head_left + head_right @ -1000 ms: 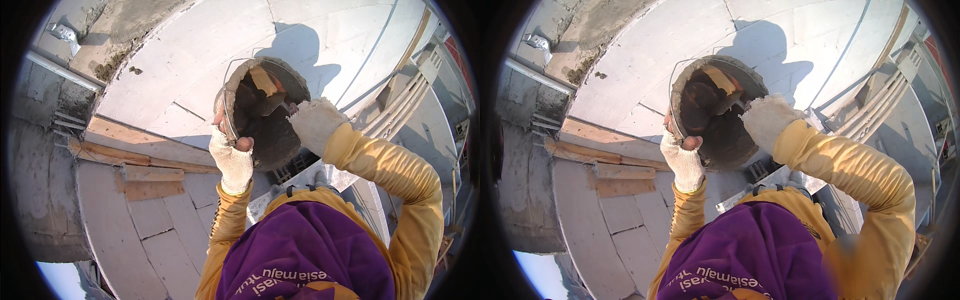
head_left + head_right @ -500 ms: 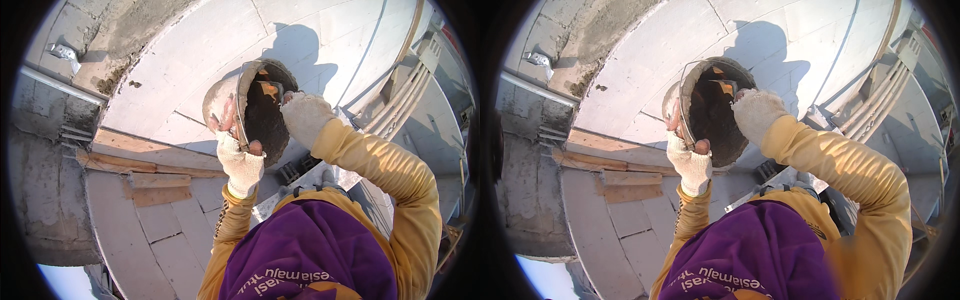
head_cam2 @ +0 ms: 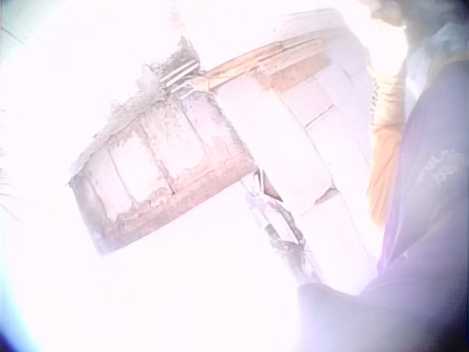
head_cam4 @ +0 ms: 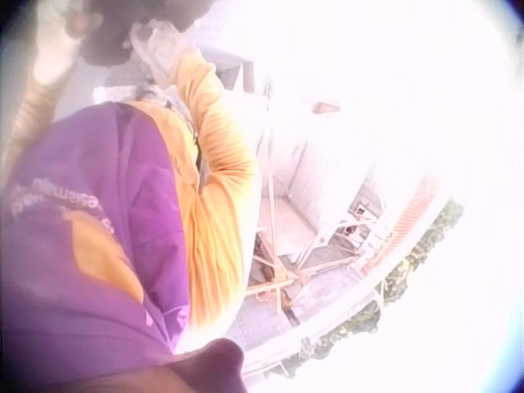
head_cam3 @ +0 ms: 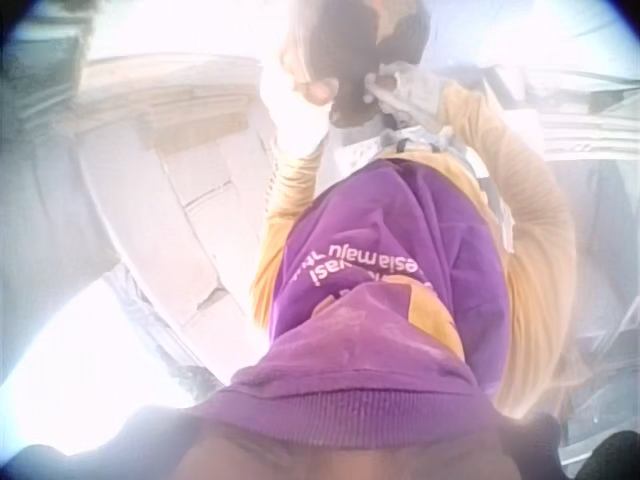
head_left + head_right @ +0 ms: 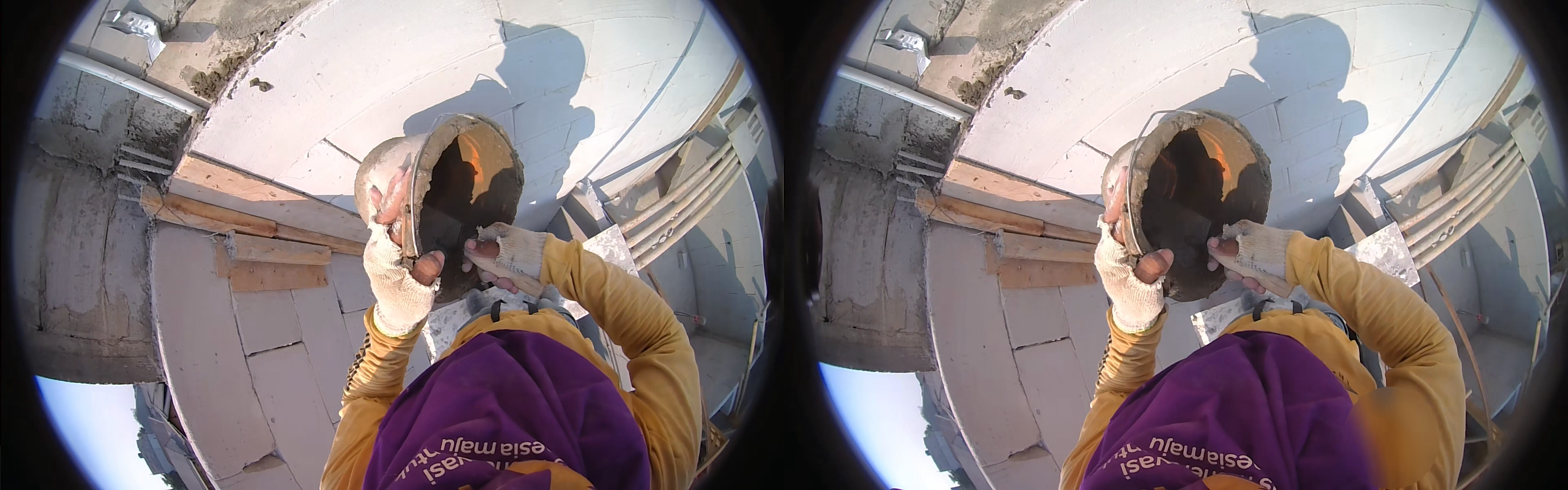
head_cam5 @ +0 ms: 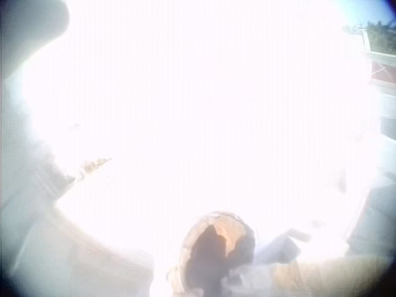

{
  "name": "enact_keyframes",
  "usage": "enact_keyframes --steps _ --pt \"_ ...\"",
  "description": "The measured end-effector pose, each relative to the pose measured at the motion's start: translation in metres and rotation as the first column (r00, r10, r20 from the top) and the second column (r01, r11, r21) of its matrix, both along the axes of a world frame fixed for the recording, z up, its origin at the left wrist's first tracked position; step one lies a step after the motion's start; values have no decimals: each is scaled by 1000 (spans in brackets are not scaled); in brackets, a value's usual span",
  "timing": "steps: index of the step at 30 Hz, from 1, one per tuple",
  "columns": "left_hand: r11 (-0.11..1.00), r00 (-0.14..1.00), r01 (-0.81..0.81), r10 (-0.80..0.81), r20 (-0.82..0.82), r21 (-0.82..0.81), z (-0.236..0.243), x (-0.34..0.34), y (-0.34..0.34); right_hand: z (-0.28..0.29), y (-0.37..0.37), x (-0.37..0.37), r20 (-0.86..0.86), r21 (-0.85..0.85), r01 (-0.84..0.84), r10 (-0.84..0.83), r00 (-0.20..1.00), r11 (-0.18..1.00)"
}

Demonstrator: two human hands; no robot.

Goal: The person scoops mortar from a bucket using a trowel and applies it to the top edge of a block wall, spreading it along the surface while standing on an elevated structure.

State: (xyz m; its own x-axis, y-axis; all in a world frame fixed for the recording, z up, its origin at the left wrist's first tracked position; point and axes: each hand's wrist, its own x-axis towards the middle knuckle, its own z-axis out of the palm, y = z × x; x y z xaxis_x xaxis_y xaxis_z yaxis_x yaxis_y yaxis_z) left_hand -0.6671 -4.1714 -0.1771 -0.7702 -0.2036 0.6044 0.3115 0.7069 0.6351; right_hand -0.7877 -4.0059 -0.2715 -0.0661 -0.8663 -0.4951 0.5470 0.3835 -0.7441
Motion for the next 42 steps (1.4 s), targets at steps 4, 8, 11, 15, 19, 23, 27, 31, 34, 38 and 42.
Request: enact_keyframes --steps 4,8,11,15,19,23,27,31,34,38,42 --pt "934 962 -243 266 -56 263 -28 29 -22 17 -24 10 72 -72 -28 33 997 997" --pt "333 869 -294 483 105 896 -74 58 -48 62 -30 2 10 41 -100 99 995 994" --pt "120 828 -217 548 118 969 -115 84 -56 98 -41 -11 0 65 -159 160 987 985" --pt "206 801 -284 588 114 936 -132 105 -50 177 -84 -33 -90 -31 -183 180 980 983" --pt "146 787 -238 609 103 960 -149 127 -46 269 -150 -46 -470 -220 -187 64 880 957" --pt "180 761 -305 637 125 935 -182 134 -53 286 -204 -60 -948 -308 -199 -283 144 930" --pt "153 737 -362 651 182 919 -189 144 -61 279 -235 -53 -628 15 -40 -22 -778 999" --pt "161 808 -263 575 126 951 -195 157 -76 230 -250 -33 -590 -287 -379 -474 -654 880" --pt "188 811 -276 572 123 943 -195 163 -90 235 -265 20 -703 -188 -257 -312 -639 948" --pt "326 823 -386 544 163 863 -195 164 -102 246 -259 23 -653 -109 -114 -157 -741 988" --pt "711 825 -544 551 126 447 -228 180 -115 270 -229 -36 -639 8 80 67 -766 997"
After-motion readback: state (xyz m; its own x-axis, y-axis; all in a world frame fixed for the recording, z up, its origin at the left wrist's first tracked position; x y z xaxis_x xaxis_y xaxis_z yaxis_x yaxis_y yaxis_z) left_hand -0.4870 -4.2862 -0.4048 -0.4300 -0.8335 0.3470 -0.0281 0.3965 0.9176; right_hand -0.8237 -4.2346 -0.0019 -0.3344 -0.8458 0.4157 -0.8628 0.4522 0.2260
